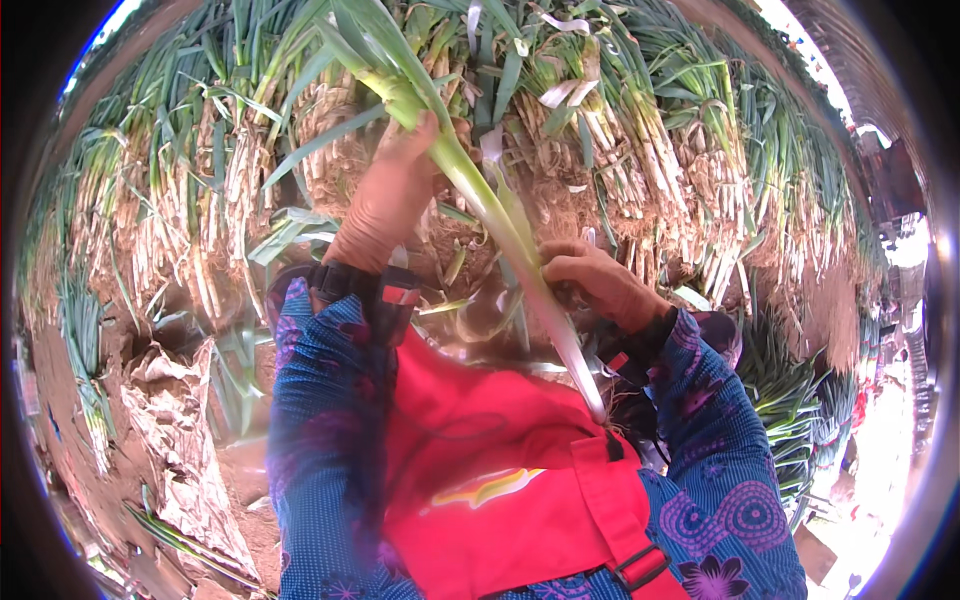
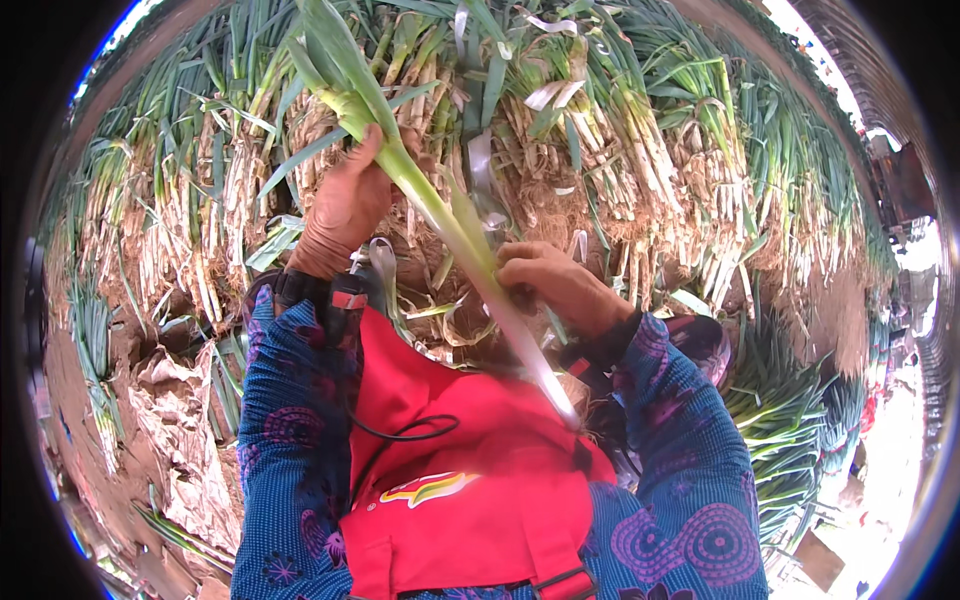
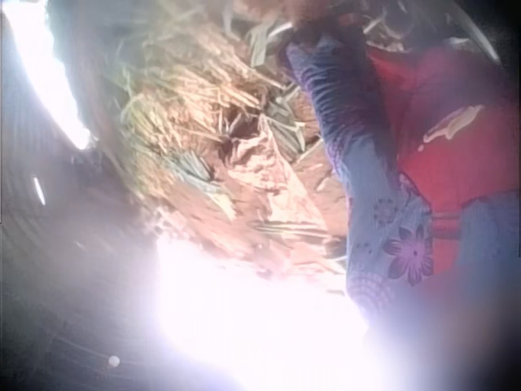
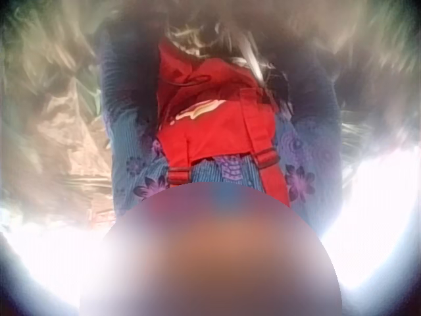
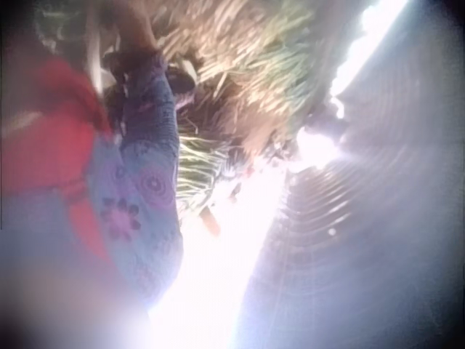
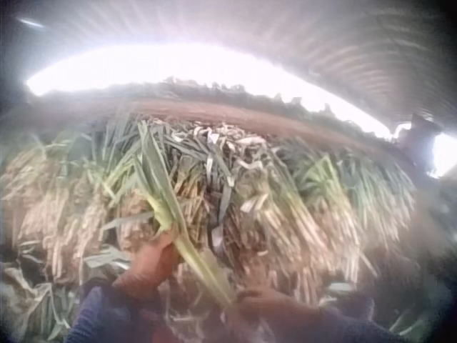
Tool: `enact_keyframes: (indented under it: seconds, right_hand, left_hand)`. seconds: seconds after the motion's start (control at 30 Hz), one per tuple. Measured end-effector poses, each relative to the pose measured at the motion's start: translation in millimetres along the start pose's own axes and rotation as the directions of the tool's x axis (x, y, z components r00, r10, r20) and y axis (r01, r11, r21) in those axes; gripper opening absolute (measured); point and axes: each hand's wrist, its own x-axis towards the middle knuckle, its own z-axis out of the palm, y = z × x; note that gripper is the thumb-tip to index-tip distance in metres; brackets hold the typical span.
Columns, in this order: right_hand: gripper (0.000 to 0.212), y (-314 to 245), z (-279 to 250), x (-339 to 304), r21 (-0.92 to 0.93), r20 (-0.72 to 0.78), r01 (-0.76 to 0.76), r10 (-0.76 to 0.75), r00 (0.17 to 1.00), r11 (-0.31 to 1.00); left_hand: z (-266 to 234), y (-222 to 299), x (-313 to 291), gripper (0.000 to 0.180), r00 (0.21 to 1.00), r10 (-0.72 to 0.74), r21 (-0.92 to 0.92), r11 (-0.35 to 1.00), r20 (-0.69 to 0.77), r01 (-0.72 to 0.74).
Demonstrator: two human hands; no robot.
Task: The person peels the outer layers of leeks by hand, places the cleaned leeks onto a pile, and then trims the roots of leek bundles using a knife.
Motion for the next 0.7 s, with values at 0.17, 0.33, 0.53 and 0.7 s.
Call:
enact_keyframes:
  seconds: [0.17, 0.33, 0.53, 0.7]
  right_hand:
    - [0.019, 46, -9, 10, 0.349, 0.022, 0.028, -0.038, 0.999, 0.937]
    - [0.016, 87, 1, 7, 0.770, -0.177, 0.006, 0.205, 0.963, 0.638]
    - [0.020, 79, -1, 8, 0.963, -0.223, 0.175, 0.234, 0.946, 0.207]
    - [0.026, 86, -39, 11, 0.887, -0.451, 0.412, 0.206, 0.868, 0.208]
  left_hand:
    - [4, -8, 9, 0.042, 0.997, 0.063, -0.210, 0.976, 0.034, -0.054]
    - [6, -5, 12, 0.045, 0.990, 0.090, -0.354, 0.934, 0.106, -0.047]
    - [-12, -2, 24, 0.047, 0.980, 0.196, -0.392, 0.899, -0.039, -0.195]
    - [-32, 16, 20, 0.040, 0.959, 0.252, -0.408, 0.868, -0.125, -0.282]
